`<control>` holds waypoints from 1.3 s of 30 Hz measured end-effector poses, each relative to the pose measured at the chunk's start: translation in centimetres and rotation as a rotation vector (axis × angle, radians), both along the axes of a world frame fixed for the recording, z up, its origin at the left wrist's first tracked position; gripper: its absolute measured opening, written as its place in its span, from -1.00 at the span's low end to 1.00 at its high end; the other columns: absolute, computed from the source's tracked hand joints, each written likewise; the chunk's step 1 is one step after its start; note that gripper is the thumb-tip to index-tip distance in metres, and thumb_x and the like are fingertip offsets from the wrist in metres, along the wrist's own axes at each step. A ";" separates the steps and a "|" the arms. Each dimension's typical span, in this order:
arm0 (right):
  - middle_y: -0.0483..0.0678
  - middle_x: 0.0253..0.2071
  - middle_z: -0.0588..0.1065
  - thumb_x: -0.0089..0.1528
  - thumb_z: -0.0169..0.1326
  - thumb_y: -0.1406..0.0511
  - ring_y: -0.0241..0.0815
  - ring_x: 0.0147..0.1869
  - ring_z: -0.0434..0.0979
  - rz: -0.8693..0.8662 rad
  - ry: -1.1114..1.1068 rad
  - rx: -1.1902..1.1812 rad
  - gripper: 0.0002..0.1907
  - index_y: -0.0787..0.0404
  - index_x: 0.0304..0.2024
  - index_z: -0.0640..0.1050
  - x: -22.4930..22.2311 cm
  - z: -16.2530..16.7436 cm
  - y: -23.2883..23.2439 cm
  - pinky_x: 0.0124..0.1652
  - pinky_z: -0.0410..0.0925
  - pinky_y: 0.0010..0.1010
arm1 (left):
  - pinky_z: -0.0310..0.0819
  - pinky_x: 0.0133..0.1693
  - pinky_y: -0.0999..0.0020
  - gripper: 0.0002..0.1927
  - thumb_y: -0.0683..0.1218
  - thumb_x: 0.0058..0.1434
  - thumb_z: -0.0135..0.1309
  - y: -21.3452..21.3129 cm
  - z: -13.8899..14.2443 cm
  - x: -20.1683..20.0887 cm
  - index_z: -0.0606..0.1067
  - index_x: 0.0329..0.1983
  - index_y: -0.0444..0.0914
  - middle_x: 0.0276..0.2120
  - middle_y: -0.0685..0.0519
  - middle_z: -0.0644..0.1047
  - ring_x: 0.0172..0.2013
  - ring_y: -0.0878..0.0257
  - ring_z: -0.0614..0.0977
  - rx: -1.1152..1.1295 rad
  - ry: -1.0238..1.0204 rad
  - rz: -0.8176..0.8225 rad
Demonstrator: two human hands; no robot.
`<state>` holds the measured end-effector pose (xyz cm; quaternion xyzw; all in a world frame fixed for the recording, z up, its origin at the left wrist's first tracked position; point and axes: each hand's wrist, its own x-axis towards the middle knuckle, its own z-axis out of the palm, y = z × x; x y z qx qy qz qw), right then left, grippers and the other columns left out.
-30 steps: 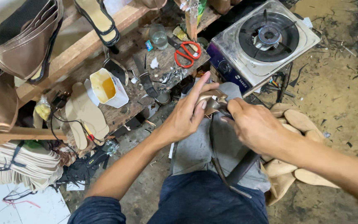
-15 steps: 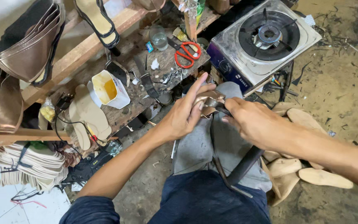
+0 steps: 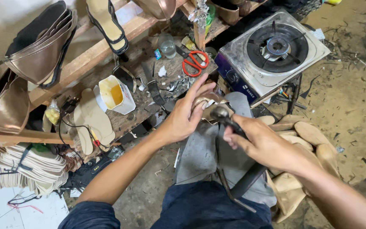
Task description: The person uses pliers and a hammer to press and shape the upper of a metallic shoe around its sole. They repeatedly reposition the shoe, tap along the edges, and inspect the fit while working in a cluttered workshop.
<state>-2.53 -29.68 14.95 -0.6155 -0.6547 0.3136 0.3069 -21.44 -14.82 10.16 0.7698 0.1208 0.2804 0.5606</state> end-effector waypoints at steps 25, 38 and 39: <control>0.11 0.00 0.57 0.24 0.07 0.40 -0.02 0.12 0.57 0.030 0.156 -0.048 -0.69 0.29 0.05 0.50 -1.1 -3.1 -1.2 0.11 0.34 -0.31 | 0.24 0.42 0.15 -0.25 -0.37 0.39 -0.19 -1.4 0.7 -0.9 -0.12 0.60 -0.28 0.50 -0.25 0.22 0.45 -0.07 0.37 0.151 0.058 -0.014; 0.28 -0.16 0.45 0.21 0.12 0.37 0.36 -0.16 0.52 -0.168 -0.287 0.177 -0.64 0.44 -0.02 0.34 -3.6 -4.1 1.0 -0.25 0.38 0.05 | 0.28 0.37 0.20 -0.43 -0.32 0.49 -0.20 -1.9 1.1 -0.8 0.01 0.53 -0.34 0.42 -0.21 0.33 0.37 0.03 0.42 -0.249 0.009 0.021; 0.30 -0.17 0.44 0.20 0.11 0.39 0.37 -0.17 0.51 -0.172 -0.288 0.221 -0.63 0.48 -0.02 0.33 -3.8 -4.8 1.2 -0.25 0.38 0.05 | 0.32 0.33 0.21 -0.45 -0.31 0.48 -0.18 -1.8 1.1 -0.7 0.05 0.50 -0.34 0.38 -0.21 0.39 0.32 0.03 0.45 -0.351 0.033 0.038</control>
